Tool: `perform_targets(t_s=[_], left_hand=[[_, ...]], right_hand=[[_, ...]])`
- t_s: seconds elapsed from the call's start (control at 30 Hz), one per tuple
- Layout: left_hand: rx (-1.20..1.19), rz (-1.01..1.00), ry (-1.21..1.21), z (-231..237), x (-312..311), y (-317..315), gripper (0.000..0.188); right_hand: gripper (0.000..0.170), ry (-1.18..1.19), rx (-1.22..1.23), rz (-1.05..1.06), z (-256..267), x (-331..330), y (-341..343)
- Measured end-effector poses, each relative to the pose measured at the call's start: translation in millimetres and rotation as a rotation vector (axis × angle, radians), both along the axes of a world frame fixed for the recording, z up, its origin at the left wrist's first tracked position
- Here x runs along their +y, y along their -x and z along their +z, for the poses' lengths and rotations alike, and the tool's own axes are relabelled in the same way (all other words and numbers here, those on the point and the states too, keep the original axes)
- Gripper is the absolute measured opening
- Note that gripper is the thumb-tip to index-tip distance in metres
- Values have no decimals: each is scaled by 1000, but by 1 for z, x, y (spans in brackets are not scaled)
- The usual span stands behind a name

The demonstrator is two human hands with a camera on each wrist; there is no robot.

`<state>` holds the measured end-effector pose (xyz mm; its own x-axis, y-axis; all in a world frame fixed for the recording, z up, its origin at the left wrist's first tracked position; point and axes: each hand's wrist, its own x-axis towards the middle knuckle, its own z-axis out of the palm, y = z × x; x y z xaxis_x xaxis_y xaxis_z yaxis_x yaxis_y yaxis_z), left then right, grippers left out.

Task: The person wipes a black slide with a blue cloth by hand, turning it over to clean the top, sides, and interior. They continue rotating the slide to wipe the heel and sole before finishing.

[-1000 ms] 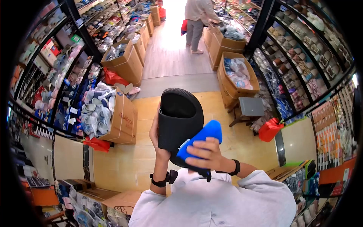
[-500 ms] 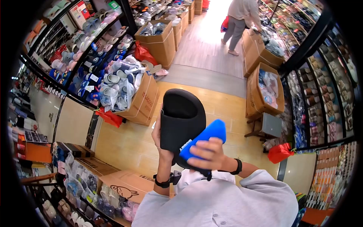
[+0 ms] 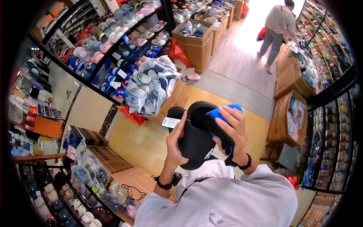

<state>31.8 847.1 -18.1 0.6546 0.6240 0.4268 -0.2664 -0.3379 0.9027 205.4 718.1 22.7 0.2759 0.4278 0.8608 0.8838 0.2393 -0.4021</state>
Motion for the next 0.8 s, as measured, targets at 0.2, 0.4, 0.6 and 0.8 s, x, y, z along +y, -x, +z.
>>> perform_targets(t_s=[0.2, 0.4, 0.6, 0.8], left_hand=[[-86, 90, 65, 12, 61, 7, 84], [-100, 189, 252, 5, 127, -3, 79], [3, 56, 94, 11, 188, -8, 95], [-55, -63, 230, -14, 260, -34, 74]], right_hand=[[31, -22, -382, 332, 0, 68, 27], [28, 103, -482, 487, 10, 132, 13], [43, 203, -188, 114, 18, 192, -3], [30, 173, -435, 138, 11, 225, 34]])
